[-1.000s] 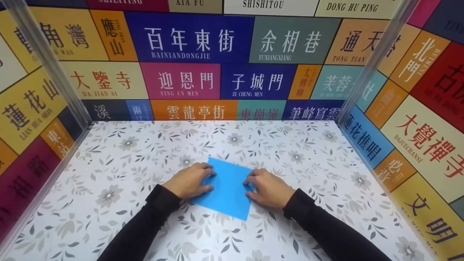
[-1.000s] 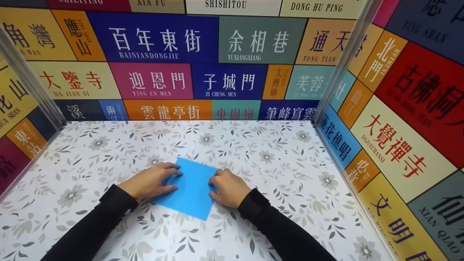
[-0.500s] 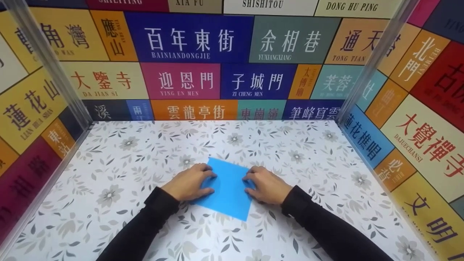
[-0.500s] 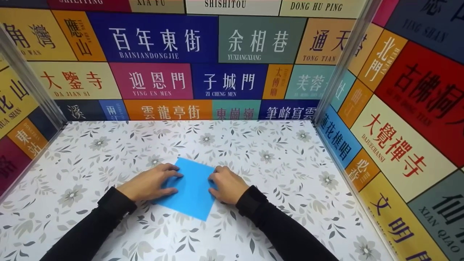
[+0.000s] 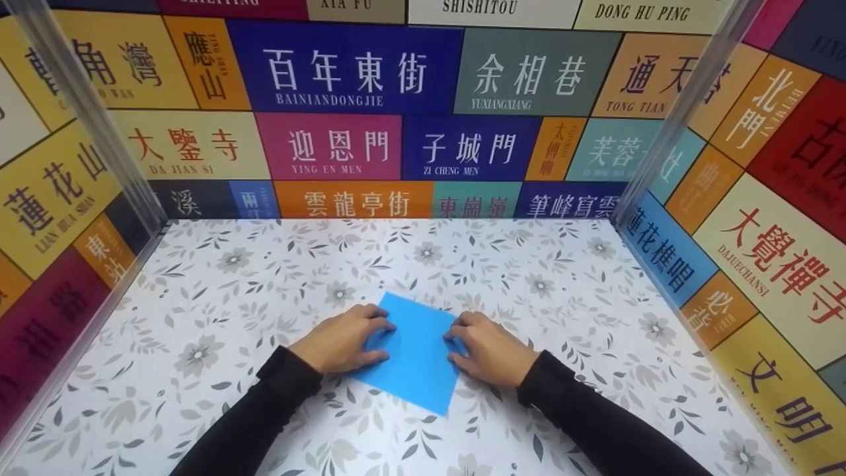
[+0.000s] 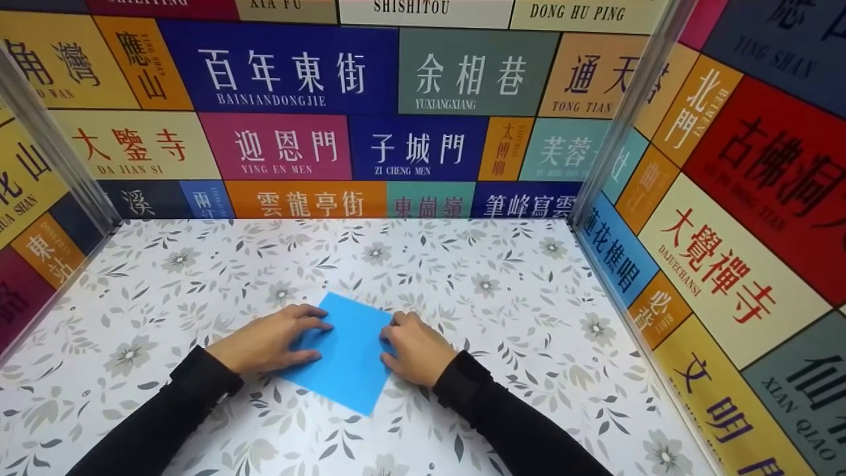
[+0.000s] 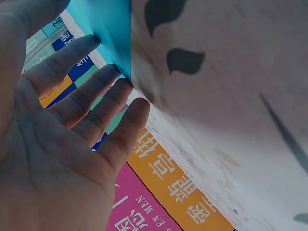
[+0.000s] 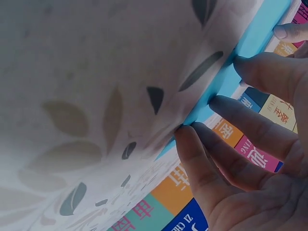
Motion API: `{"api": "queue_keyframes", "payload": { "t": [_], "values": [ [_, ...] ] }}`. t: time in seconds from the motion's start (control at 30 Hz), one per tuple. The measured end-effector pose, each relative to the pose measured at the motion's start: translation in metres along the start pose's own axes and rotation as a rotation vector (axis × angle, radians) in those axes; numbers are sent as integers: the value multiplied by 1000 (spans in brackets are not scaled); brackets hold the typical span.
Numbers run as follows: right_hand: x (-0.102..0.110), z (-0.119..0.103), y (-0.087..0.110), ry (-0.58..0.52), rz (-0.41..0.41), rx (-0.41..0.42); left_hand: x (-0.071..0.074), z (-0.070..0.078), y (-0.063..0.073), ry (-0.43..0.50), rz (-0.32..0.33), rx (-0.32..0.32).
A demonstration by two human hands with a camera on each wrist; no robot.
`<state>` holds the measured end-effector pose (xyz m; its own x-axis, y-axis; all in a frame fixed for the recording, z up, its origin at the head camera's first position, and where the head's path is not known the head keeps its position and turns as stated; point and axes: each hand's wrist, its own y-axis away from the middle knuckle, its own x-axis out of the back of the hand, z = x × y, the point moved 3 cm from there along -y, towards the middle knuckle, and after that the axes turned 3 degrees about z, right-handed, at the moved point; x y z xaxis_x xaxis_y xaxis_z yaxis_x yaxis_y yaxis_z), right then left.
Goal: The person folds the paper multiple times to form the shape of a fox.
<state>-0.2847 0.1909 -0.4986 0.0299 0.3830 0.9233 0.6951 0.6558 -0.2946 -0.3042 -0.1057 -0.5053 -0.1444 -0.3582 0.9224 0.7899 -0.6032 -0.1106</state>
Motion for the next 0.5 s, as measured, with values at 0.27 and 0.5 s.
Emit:
{"api": "queue_keyframes", "payload": {
  "t": [0.27, 0.5],
  "values": [
    [1, -1, 2, -34, 10, -22, 0, 3, 1, -23, 37, -12],
    [1, -4, 2, -55, -5, 12, -4, 6, -2, -62, 89, 14]
  ]
}}
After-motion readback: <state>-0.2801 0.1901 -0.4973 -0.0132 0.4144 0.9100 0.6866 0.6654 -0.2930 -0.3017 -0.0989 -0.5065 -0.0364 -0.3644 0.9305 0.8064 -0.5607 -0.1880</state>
